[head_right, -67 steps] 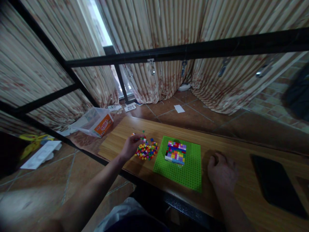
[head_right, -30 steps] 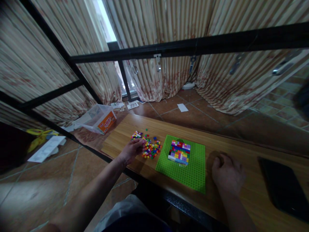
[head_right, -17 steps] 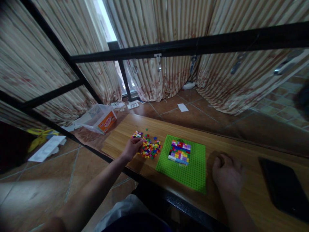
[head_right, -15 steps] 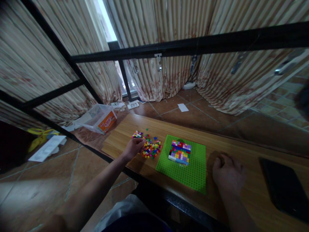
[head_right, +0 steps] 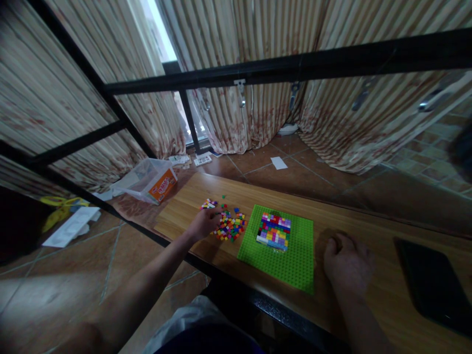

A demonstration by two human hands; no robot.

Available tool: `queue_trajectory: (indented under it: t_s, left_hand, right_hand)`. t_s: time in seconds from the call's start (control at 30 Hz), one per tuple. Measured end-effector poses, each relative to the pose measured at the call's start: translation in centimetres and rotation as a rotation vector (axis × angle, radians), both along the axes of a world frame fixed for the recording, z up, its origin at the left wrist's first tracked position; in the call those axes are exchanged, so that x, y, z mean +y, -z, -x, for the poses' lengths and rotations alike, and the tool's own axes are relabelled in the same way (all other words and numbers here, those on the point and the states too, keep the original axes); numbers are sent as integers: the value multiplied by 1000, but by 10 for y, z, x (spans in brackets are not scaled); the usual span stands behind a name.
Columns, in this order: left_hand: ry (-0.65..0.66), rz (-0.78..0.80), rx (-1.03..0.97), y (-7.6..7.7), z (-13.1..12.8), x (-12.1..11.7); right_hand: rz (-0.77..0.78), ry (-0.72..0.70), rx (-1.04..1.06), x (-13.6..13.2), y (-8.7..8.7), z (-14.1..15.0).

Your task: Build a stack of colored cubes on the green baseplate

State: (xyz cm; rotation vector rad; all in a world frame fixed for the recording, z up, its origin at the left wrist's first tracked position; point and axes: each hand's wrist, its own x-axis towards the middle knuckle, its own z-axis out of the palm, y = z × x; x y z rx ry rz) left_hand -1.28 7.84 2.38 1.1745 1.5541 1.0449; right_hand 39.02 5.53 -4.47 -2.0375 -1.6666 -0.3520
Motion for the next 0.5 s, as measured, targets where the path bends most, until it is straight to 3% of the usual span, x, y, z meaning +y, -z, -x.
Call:
queue_trajectory:
  t_s: [0.27,0.5]
  left_hand:
    - [72,124,-372,-4,-6,-6]
    - [93,103,-372,-11,-6,-9]
  right_hand:
    - [4,-35,10,-1,-6,2]
    - [-17,-32,41,-1,-5,3]
